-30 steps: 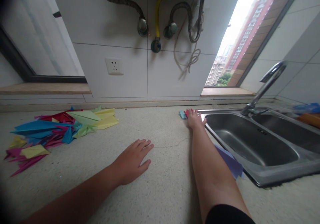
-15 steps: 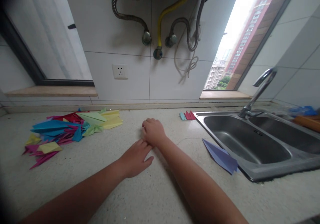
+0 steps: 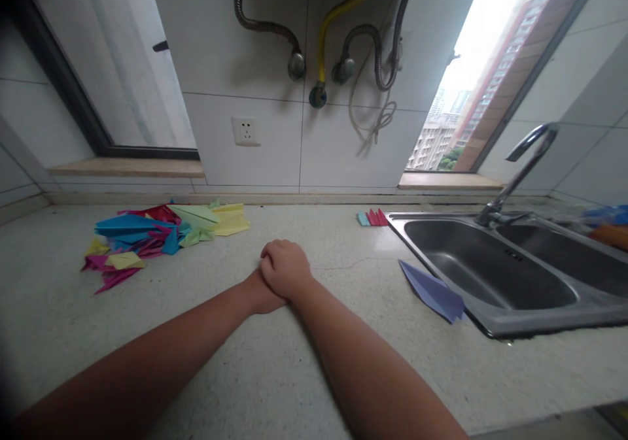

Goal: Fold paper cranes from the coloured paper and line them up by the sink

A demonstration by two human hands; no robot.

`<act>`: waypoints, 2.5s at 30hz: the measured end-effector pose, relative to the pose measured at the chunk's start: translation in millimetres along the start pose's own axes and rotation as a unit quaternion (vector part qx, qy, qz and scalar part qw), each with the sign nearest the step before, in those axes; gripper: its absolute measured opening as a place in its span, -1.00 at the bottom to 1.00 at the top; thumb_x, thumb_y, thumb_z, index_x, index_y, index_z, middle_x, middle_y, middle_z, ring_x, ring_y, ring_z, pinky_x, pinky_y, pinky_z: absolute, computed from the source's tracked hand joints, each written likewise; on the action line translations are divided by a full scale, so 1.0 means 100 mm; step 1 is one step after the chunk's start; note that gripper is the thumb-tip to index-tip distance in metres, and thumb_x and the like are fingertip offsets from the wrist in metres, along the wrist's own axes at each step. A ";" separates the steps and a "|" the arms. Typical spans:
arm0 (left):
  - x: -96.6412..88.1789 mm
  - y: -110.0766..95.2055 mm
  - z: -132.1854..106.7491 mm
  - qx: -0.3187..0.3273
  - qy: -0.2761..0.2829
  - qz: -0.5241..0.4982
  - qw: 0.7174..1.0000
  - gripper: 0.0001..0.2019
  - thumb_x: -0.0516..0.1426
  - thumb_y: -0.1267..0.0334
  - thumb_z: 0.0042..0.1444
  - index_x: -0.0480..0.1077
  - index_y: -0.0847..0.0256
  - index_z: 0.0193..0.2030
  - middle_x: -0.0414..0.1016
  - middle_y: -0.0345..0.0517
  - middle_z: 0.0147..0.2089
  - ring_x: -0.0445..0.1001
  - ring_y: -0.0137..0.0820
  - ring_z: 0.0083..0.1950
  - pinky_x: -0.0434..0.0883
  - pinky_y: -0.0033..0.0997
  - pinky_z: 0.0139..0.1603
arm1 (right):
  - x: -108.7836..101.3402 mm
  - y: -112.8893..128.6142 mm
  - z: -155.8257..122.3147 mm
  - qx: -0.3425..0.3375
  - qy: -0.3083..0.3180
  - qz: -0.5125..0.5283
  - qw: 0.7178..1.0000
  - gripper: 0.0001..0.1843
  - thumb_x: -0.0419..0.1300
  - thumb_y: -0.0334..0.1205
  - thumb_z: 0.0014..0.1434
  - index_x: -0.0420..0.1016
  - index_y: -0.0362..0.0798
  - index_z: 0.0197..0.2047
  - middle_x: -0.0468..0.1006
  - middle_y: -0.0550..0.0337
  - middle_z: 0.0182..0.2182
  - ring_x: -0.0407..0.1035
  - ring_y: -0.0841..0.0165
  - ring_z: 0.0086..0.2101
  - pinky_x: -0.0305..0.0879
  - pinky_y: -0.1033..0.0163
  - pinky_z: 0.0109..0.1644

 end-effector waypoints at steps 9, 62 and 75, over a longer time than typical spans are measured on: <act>-0.10 0.10 0.06 -0.016 -0.077 0.112 0.991 -0.58 0.00 0.33 0.19 0.46 0.40 0.13 0.46 0.12 0.09 0.40 -0.08 0.12 0.33 -0.14 0.15 | 0.13 -0.33 0.02 0.012 -0.040 0.101 0.994 -0.77 0.00 -0.32 0.25 0.48 -0.14 -0.16 0.48 0.15 -0.20 0.29 0.35 -0.12 0.16 0.22 0.03; -0.69 0.85 -0.76 -0.111 -0.196 0.124 0.966 -0.69 0.15 0.21 0.12 0.34 0.20 0.00 0.42 -0.14 -0.06 0.38 -0.36 -0.01 0.30 -0.36 0.06 | 0.33 -0.62 0.18 0.130 -0.002 0.237 0.963 -0.68 0.09 -0.03 0.27 0.46 -0.06 -0.07 0.50 0.21 -0.15 0.36 0.38 -0.21 0.22 0.22 -0.05; -0.33 0.00 -0.16 -0.192 -0.223 -0.459 0.838 -0.56 0.25 0.31 0.04 0.25 0.29 0.04 0.40 0.00 0.02 0.46 -0.53 -0.33 0.39 -0.52 -0.34 | 0.01 -0.50 0.08 0.183 -0.055 0.366 0.911 -0.63 0.14 -0.02 0.18 0.47 -0.20 -0.20 0.50 0.10 -0.31 0.35 0.38 -0.31 0.25 0.27 -0.20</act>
Point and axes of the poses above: each hand's wrist, its own z-axis towards the middle knuckle, its own x-axis out of the palm, y = z × x, the point moved 2 cm from there along z, towards the middle knuckle
